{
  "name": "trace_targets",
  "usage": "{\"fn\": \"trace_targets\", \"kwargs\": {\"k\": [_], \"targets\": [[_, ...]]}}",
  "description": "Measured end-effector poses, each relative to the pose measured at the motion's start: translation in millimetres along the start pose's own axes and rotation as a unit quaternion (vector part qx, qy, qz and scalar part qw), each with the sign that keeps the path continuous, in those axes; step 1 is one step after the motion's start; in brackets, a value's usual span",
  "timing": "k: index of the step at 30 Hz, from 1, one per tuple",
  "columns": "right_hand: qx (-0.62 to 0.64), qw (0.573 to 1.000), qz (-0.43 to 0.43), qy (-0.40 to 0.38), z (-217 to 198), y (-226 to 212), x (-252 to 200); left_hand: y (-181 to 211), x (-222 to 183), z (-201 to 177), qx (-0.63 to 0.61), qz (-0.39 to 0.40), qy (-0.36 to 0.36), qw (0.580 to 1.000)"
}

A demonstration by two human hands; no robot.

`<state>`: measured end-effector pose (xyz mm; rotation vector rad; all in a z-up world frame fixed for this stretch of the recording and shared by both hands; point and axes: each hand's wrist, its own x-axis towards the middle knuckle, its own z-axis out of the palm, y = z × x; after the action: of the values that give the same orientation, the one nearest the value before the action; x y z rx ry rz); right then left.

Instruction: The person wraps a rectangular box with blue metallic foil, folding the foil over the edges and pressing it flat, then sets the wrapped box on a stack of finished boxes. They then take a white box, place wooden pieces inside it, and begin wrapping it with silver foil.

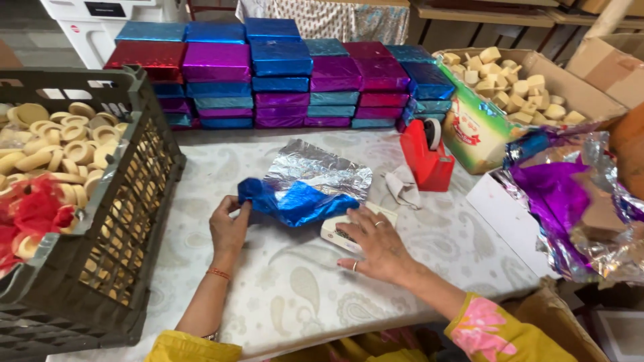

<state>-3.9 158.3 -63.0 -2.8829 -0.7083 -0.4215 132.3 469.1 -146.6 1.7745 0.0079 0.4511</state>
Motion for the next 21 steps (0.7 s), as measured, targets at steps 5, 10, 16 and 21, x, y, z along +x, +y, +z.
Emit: {"fn": "trace_targets", "kwargs": {"k": [5, 10, 16, 21], "targets": [[-0.024, 0.999, 0.016, -0.026, 29.2, 34.2, 8.4, 0.5, -4.5, 0.9, 0.043, 0.018, -0.031, 0.998], [-0.071, 0.996, 0.052, -0.005, 54.7, 96.1, 23.0, 32.2, -16.5, 8.3, 0.084, -0.023, -0.115, 0.99], [-0.088, 0.992, 0.091, -0.009, 54.5, 124.7, 51.1, 21.0, -17.9, 9.5, 0.14, 0.079, -0.207, 0.965], [-0.116, 0.987, 0.112, 0.008, 55.3, 117.4, 57.9, 32.6, -19.0, 3.9, 0.119, 0.234, -0.306, 0.915]]}}
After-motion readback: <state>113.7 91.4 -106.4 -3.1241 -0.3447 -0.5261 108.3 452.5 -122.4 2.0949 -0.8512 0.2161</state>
